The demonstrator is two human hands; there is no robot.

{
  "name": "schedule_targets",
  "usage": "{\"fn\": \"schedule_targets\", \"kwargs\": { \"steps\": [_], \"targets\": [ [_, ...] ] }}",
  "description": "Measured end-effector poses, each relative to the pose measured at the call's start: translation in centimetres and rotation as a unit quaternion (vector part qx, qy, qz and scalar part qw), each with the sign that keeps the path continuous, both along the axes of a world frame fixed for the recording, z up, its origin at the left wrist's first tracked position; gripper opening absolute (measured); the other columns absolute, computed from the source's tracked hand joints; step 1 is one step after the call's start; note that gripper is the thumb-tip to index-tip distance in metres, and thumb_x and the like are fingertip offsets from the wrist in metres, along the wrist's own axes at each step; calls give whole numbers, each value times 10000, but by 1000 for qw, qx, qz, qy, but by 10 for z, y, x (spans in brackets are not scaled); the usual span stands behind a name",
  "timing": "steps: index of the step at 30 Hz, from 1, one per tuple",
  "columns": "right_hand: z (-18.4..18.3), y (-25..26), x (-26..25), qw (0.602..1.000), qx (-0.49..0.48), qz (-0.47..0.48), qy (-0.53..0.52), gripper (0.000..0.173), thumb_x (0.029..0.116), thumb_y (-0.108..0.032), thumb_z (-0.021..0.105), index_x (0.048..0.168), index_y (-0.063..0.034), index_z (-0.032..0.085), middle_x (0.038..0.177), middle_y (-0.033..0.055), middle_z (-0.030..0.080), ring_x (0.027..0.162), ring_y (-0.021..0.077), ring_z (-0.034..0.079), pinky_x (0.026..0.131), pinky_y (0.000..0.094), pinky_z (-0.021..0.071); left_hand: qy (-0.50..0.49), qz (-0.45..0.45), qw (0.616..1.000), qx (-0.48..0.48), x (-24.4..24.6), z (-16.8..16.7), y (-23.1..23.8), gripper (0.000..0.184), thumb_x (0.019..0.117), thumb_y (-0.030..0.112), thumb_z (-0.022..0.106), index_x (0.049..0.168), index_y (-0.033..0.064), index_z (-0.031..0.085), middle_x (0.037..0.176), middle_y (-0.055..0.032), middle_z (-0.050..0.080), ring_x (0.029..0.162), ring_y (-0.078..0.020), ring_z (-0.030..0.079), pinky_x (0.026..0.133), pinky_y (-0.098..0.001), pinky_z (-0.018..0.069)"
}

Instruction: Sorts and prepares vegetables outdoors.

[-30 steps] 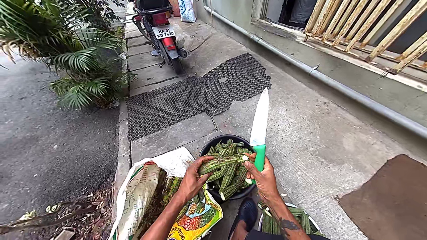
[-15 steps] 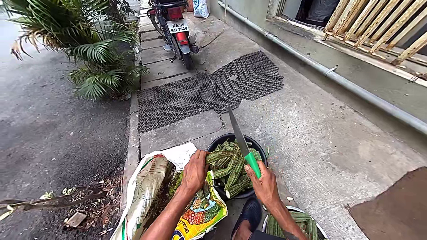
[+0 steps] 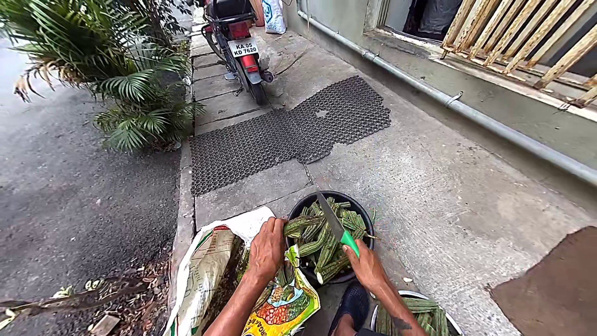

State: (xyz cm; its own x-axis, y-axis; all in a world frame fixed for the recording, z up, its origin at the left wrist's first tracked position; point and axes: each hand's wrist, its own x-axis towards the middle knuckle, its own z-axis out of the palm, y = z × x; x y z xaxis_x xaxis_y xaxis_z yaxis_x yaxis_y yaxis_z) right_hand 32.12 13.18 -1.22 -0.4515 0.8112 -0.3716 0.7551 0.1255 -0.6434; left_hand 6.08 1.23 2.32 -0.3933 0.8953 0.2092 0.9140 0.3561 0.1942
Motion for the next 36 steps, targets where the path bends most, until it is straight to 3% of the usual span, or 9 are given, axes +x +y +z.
{"fn": "schedule_targets", "kwargs": {
  "steps": [2,6,9,12,17,19,24,30,36],
  "targets": [
    [-5,10,7,999,-8,-37,-17,494,1054,-480,497,1237,-36,613,985,172,690,931,326,693,856,527,544,2,6,1000,25,-4,5,0,227,983,182,629,1191,102,673,1065,-104,666,954,-277,699,742,-438,606],
    [27,-5,-10,992,52,-15,112,482,1036,-547,480,1150,-106,637,770,45,626,677,196,636,660,417,550,6,14,1000,22,-8,3,1,251,946,181,680,1187,114,671,1053,-97,664,960,-288,693,731,-440,600],
    [47,-25,-29,982,49,59,174,513,1033,-597,454,1160,-135,638,739,7,612,636,152,616,608,381,541,-30,10,999,10,-6,2,1,397,918,394,760,1206,135,668,1064,-78,667,976,-275,688,760,-445,601],
    [35,-32,-29,984,52,92,145,540,1031,-620,434,1151,-136,642,751,24,626,675,175,636,634,408,543,-47,11,999,11,-4,9,1,519,895,570,731,1189,146,677,1043,-54,672,952,-252,694,747,-451,601],
    [16,0,-8,999,41,7,-27,499,1052,-536,452,1201,-88,612,876,128,684,847,307,701,778,517,563,-9,-60,997,46,1,0,-2,508,941,609,638,1155,151,689,1014,-40,672,911,-220,695,693,-400,602],
    [19,9,-1,998,43,-25,-34,493,1056,-519,464,1221,-77,608,904,141,688,876,320,702,797,522,559,-17,-75,993,87,1,3,1,533,938,624,630,1143,137,701,992,-40,677,883,-212,697,688,-400,604],
    [42,8,-3,987,114,-75,83,458,1036,-539,499,1136,-112,634,724,52,630,668,227,656,640,463,553,-79,-103,977,170,-5,-1,-1,475,942,533,680,1178,121,690,1050,-29,667,979,-177,662,839,-378,589],
    [51,7,4,964,189,-98,159,484,1016,-598,466,1063,-148,638,619,-39,548,527,116,560,496,347,486,-106,-116,967,199,-12,-2,-1,425,917,474,729,1149,122,677,1080,-22,652,1010,-156,636,884,-349,565],
    [45,-2,2,952,228,-54,195,529,1015,-635,454,1058,-152,666,638,-56,564,538,92,561,494,321,497,-115,-58,988,87,-3,-3,-1,413,917,469,722,1173,163,615,951,15,685,828,-153,686,739,-406,598]
  ]
}}
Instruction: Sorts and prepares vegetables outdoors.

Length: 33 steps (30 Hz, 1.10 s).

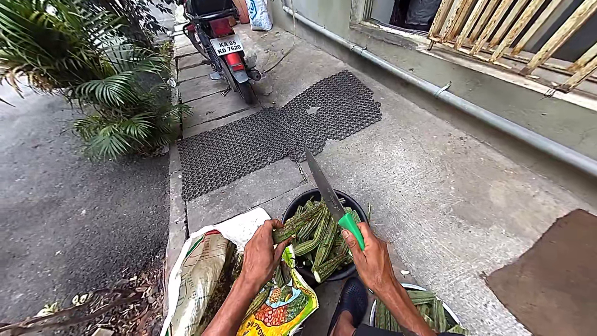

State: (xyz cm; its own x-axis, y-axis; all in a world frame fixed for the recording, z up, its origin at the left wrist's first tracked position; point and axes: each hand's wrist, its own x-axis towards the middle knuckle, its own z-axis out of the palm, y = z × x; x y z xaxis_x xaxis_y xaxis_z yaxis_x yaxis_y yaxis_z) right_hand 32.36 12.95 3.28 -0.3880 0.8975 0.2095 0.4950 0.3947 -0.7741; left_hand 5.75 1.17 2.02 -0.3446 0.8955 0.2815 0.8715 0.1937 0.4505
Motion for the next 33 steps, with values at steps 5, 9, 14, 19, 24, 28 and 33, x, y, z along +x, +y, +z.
{"fn": "schedule_targets", "kwargs": {
  "steps": [5,9,14,19,24,28,33],
  "targets": [
    [-1,-4,-1,1000,21,5,0,529,1013,-629,472,1077,-146,678,662,-56,584,557,87,573,507,321,510,44,-7,999,25,3,0,-1,352,888,377,766,1119,144,639,915,-4,682,772,-177,682,679,-404,596],
    [2,0,4,1000,19,-8,-6,541,1003,-648,470,1059,-152,680,644,-60,583,539,84,575,492,316,507,-24,33,998,-37,9,-1,0,465,926,483,717,1236,160,591,944,-9,695,792,-189,698,698,-453,603],
    [12,10,17,998,38,-41,-8,504,1010,-621,475,1047,-154,660,626,-50,557,518,103,549,475,330,478,-307,109,931,-166,26,-46,5,521,971,470,692,1328,143,498,946,-86,682,820,-247,684,764,-507,575],
    [11,22,28,997,23,-72,-2,479,1019,-594,495,1078,-145,651,643,-19,566,515,135,549,469,358,474,-491,145,841,-176,58,-90,43,560,1012,390,664,1397,66,417,1022,-150,690,765,-246,689,686,-423,588],
    [13,28,36,997,12,-69,-14,450,1033,-564,502,1108,-144,645,655,10,576,507,156,548,450,373,461,-284,21,867,-408,68,-126,63,1002,904,587,719,1598,31,259,1475,-277,508,1348,-417,536,1119,-592,435],
    [18,30,45,998,-15,-42,-49,484,1042,-557,492,1178,-111,625,681,63,589,504,209,560,449,425,476,-203,-214,829,-475,42,-99,42,524,1017,460,628,1366,69,631,1280,-155,689,1204,-294,660,1089,-529,484],
    [19,34,30,997,-71,-21,-36,499,1017,-558,535,1147,-86,630,697,72,614,519,231,602,478,478,523,-290,-227,726,-580,-40,-75,-47,385,1047,363,606,1174,21,729,1052,-142,747,966,-249,718,944,-488,548]
  ]
}}
